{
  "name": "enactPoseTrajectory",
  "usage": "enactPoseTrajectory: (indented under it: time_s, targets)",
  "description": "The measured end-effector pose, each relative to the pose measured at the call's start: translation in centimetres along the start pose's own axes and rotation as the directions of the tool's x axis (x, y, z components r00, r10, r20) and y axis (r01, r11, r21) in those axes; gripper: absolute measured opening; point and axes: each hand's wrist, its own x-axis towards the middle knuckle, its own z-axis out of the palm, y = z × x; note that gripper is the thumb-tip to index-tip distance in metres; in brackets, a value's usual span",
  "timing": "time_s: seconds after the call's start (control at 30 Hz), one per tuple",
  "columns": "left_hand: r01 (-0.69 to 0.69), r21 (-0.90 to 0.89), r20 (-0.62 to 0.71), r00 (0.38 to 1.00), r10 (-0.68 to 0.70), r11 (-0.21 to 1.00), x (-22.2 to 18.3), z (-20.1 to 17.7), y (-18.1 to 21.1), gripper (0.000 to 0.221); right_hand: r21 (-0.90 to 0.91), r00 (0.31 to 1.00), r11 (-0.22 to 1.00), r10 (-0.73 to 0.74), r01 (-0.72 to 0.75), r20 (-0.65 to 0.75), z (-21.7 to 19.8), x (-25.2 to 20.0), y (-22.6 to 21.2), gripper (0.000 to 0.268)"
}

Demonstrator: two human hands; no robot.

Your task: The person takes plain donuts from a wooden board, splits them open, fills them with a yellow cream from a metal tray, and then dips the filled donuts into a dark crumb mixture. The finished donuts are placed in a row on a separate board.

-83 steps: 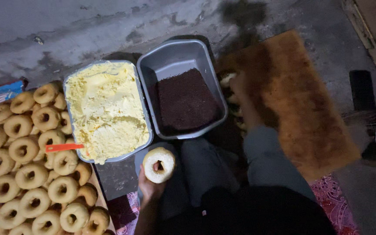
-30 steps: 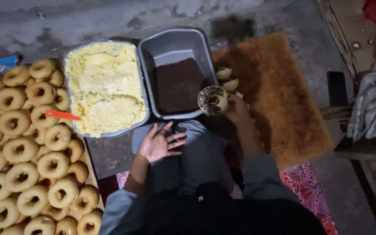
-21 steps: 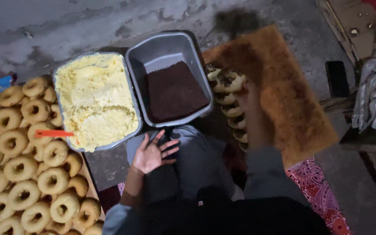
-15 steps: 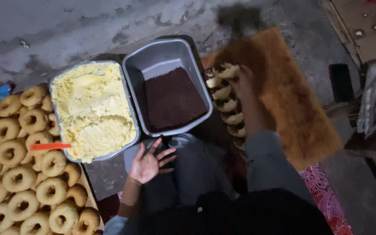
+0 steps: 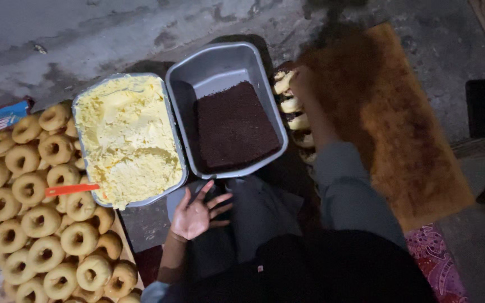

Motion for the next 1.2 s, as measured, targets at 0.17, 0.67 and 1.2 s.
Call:
enactPoseTrajectory:
  time_s: [0.17, 0.67, 1.2]
  targets:
    - [0.002, -0.016, 0.047, 0.999, -0.001, 1.0, 0.4, -0.3, 0.1, 0.073, -0.526, 0.968, 0.813, -0.226, 0.25, 0.11, -6.1, -4.2, -3.4, 0.029]
    - [-0.006, -0.013, 0.041, 0.999, 0.006, 1.0, 0.2, -0.2, 0.1, 0.078, -0.208, 0.987, 0.966, -0.142, 0.154, 0.074, -3.6, -8.7, -9.3, 0.095]
    - [0.022, -0.049, 0.015, 1.0, -0.021, 0.999, -0.1, -0.9, 0.2, 0.077, -0.238, 0.942, 0.912, 0.322, -0.335, -0.09, -18.1, -18.8, 14.0, 0.062]
